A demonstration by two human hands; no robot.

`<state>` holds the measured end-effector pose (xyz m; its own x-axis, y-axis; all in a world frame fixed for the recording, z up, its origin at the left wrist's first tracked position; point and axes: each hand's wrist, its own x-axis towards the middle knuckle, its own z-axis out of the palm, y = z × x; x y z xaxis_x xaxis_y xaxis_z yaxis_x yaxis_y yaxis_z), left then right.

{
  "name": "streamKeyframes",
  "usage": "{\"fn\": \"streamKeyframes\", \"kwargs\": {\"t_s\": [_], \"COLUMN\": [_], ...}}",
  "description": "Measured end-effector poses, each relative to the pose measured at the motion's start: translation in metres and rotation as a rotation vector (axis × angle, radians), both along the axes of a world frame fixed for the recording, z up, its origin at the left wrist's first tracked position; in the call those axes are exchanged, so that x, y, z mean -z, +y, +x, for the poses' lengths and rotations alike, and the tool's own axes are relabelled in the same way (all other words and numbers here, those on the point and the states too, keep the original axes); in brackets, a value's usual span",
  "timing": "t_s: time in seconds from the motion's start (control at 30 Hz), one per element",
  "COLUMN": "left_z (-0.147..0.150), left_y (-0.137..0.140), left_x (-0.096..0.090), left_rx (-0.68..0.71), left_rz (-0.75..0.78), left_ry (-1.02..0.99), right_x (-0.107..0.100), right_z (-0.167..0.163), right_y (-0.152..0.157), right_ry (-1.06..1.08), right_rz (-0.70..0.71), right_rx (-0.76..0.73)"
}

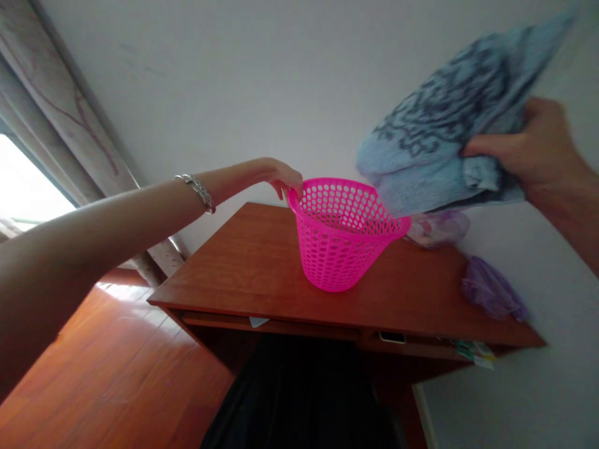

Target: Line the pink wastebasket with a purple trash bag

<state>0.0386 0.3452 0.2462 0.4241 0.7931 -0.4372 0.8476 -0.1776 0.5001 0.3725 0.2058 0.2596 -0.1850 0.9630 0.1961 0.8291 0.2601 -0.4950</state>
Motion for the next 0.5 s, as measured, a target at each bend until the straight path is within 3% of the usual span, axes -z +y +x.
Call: {"fn": "streamKeyframes", "kwargs": {"t_s": [0.1,0.17,0.3,0.43,0.5], "left_z": [0.006,0.011,0.022,0.029,0.031], "left_y": [0.011,0.023,0.049,0.066,0.069], "left_x": [-0.008,-0.008,0.008,0.032,0.037], "left_rx": [0.019,0.018,0.104,0.197,0.207], "left_rz": [0.09,0.196,0.361,0.182,0.131], "left_ry": [0.068,0.072,-0.051,-0.191,-0.233], "right_x": [-0.028,-0.032,-0.001,0.037,0.045], "right_z": [-0.029,-0.053,-0.095,-0.117,-0.124], "right_y": [0.029,0.047,0.073,0.088,0.093], "right_ry": [-0.011,-0.079,-0.208,-0.09,0.068], "right_rz": [0.022,-0.003,-0.213,-0.402,-0.435], "right_rx": [-0.096,-0.129,-0.12,-0.075,-0.187]}}
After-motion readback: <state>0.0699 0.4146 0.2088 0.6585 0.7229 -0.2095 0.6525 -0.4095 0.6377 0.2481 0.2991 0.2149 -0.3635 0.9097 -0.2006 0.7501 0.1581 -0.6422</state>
